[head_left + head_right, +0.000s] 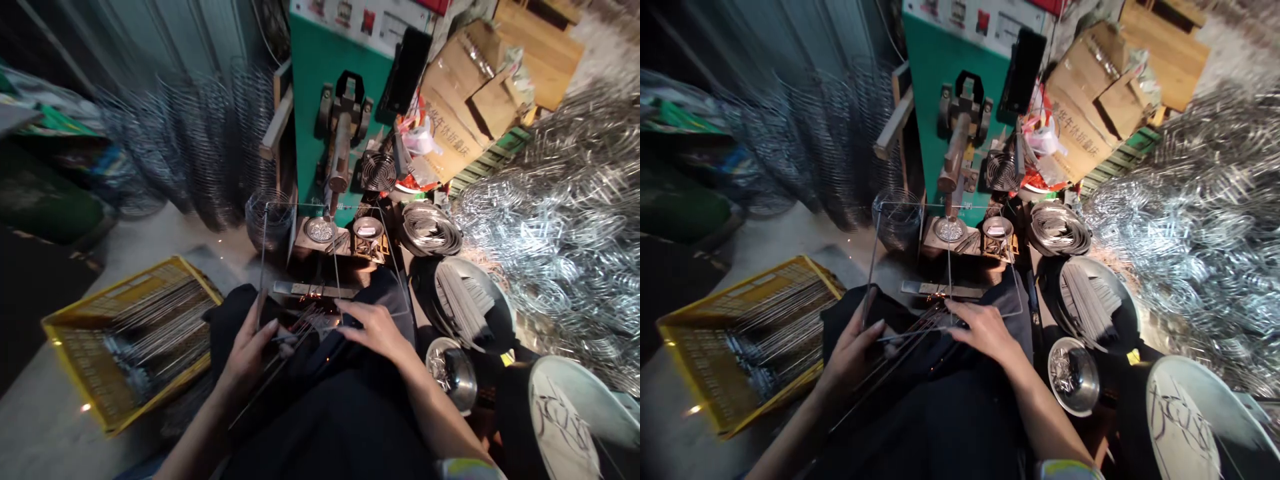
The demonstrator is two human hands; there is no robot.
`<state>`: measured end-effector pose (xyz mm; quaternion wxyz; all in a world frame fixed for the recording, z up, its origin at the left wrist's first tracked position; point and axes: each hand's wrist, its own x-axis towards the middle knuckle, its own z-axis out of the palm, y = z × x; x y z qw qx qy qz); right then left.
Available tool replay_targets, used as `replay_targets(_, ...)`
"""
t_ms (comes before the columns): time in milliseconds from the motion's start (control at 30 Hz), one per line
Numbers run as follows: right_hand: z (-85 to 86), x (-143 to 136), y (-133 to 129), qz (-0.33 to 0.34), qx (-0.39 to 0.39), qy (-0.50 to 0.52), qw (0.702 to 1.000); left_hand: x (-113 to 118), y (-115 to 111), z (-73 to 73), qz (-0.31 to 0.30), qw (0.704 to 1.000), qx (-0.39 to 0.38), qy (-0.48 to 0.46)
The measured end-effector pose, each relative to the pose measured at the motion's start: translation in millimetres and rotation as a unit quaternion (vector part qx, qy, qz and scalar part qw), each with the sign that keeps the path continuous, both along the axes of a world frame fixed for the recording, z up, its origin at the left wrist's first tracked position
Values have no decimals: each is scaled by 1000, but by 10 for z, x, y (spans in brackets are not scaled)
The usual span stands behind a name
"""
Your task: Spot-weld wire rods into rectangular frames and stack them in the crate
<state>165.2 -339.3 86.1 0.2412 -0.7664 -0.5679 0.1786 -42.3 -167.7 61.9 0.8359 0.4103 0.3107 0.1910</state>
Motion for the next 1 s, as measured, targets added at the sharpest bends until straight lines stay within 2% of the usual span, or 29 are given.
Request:
replay_targets(133,18,447,522,-23,38,-53,998,490,559,-108,7,996,26,-84)
replay_targets(267,127,933,1056,-45,56,-134,988,1004,1119,-157,4,989,50,-138)
replay_targets(400,197,1291,1372,-56,75,-169,981,1317,1467,-116,9,985,64,-158)
replay_targets(633,80,1655,1602,-69,106,-151,980,1552,1748,-60,21,986,75,-146)
replay_targets(733,63,1708,1652,-64,114,-143,981,1615,1822,-61,25,987,71,-144)
replay_targets(1000,142,1747,1728,-57,116,-155,979,1703,1914,-99,31,986,55,-155)
